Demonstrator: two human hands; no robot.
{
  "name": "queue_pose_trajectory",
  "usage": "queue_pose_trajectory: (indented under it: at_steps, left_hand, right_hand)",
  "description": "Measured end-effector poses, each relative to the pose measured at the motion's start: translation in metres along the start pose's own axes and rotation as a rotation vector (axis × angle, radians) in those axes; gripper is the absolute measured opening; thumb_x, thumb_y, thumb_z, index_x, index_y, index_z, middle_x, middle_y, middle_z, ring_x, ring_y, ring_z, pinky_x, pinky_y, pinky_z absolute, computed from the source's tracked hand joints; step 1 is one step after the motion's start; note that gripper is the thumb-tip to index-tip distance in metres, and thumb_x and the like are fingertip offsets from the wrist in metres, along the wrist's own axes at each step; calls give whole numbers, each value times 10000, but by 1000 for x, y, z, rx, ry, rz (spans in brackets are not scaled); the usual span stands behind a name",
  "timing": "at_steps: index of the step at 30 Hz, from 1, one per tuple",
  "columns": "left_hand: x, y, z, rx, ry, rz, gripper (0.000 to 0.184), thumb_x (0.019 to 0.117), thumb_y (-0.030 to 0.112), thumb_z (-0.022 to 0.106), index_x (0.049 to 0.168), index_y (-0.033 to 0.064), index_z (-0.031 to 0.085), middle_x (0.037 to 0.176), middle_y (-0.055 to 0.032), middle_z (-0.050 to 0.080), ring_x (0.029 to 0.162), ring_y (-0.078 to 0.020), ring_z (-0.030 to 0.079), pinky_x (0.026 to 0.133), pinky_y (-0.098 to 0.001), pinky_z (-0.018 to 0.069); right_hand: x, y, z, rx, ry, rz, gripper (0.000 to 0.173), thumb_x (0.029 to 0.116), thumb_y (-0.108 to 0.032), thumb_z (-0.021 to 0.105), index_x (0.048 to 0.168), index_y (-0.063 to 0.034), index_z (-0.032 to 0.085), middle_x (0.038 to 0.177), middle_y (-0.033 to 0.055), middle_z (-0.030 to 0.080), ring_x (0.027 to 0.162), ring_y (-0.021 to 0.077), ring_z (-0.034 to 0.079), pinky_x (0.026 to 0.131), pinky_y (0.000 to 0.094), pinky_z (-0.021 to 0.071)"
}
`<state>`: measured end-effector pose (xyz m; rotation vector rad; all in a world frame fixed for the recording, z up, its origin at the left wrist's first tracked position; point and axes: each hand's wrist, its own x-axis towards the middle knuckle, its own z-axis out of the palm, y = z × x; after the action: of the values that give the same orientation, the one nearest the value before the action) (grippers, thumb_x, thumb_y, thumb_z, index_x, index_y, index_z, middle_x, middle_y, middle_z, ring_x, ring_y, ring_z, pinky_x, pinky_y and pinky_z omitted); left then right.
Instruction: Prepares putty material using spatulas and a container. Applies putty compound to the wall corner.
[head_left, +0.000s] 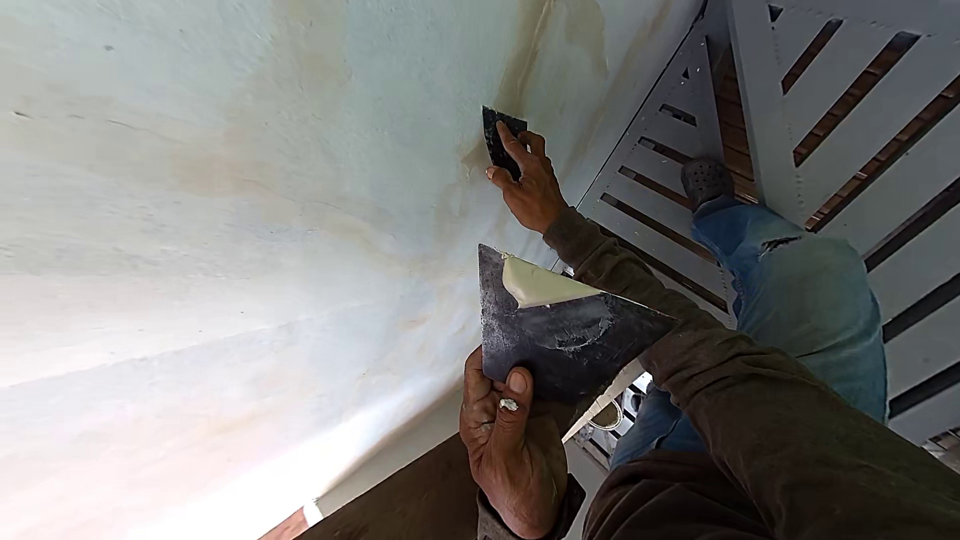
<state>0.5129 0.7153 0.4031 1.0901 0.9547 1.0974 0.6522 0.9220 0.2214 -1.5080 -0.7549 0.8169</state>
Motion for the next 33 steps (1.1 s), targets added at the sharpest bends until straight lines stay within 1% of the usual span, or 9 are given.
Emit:
queue_pose_trajectory:
  at_steps: [10, 13, 18, 21, 23, 25, 27, 31, 33]
  left_hand:
    - [1, 1, 1, 7, 10, 7, 305, 1023, 80, 533, 1305, -31, 499, 1108, -141, 689, 1028, -207, 710, 904, -418, 606]
    - [2, 0, -1, 19, 9, 22, 298, 1022, 74, 529, 1298, -38, 507, 1109, -136, 687, 1025, -204, 709, 907, -411, 604]
    - [3, 0, 0, -18, 93, 123, 297, 1045, 70, 463, 1336, 14, 473, 1135, -110, 685, 1046, -201, 708, 908, -408, 607]
    - [4, 2, 2, -30, 125, 156, 316, 1069, 87, 425, 1380, 40, 440, 1161, -99, 687, 1068, -209, 710, 898, -415, 619]
    - [5, 3, 4, -22, 121, 146, 303, 1072, 86, 399, 1368, 47, 451, 1149, -100, 689, 1066, -205, 710, 892, -412, 620]
    - [6, 3, 6, 7, 121, 134, 286, 1077, 83, 363, 1346, 63, 457, 1136, -94, 690, 1061, -201, 711, 892, -408, 619]
    - [7, 5, 7, 35, 128, 138, 292, 1080, 87, 349, 1350, 69, 459, 1141, -94, 692, 1068, -204, 711, 895, -409, 620]
    - [6, 4, 6, 58, 97, 135, 287, 1088, 121, 361, 1351, 108, 476, 1180, -63, 695, 1119, -188, 693, 937, -397, 602]
    - [6, 5, 4, 68, 80, 115, 280, 1086, 138, 395, 1346, 140, 498, 1194, -37, 701, 1140, -174, 685, 951, -396, 595]
  right_hand:
    - [-49, -21, 38, 148, -176, 109, 687, 972, -331, 653, 1586, -142, 409, 1536, 281, 389, 1206, 460, 539, 936, 592, 491]
    - [-61, -24, 47, 167, -265, 146, 685, 973, -344, 656, 1588, -171, 410, 1540, 271, 383, 1208, 453, 539, 924, 581, 503]
    - [-100, 23, 59, 189, -499, 39, 524, 953, -319, 693, 1452, -181, 604, 1450, 301, 491, 1207, 437, 579, 944, 588, 499]
    - [-110, 53, 22, 306, -447, 237, 595, 980, -335, 679, 1534, -209, 500, 1475, 229, 508, 1254, 381, 569, 982, 587, 497]
    - [-103, 74, -6, 361, -355, 413, 629, 986, -349, 668, 1563, -233, 446, 1489, 222, 489, 1147, 374, 616, 859, 558, 540]
    - [-88, 108, -22, 427, -265, 497, 683, 950, -304, 685, 1572, -199, 422, 1495, 217, 481, 1140, 365, 632, 855, 537, 570]
    - [-74, 131, -36, 488, -188, 548, 723, 918, -251, 703, 1574, -185, 407, 1511, 208, 457, 1138, 345, 631, 875, 520, 568]
    - [-59, 150, -61, 547, -29, 520, 689, 927, -227, 678, 1566, -190, 423, 1474, 173, 499, 1034, 272, 657, 816, 442, 577]
    - [-52, 152, -66, 537, 24, 499, 699, 923, -241, 694, 1567, -185, 428, 1497, 178, 491, 1128, 300, 635, 854, 470, 572]
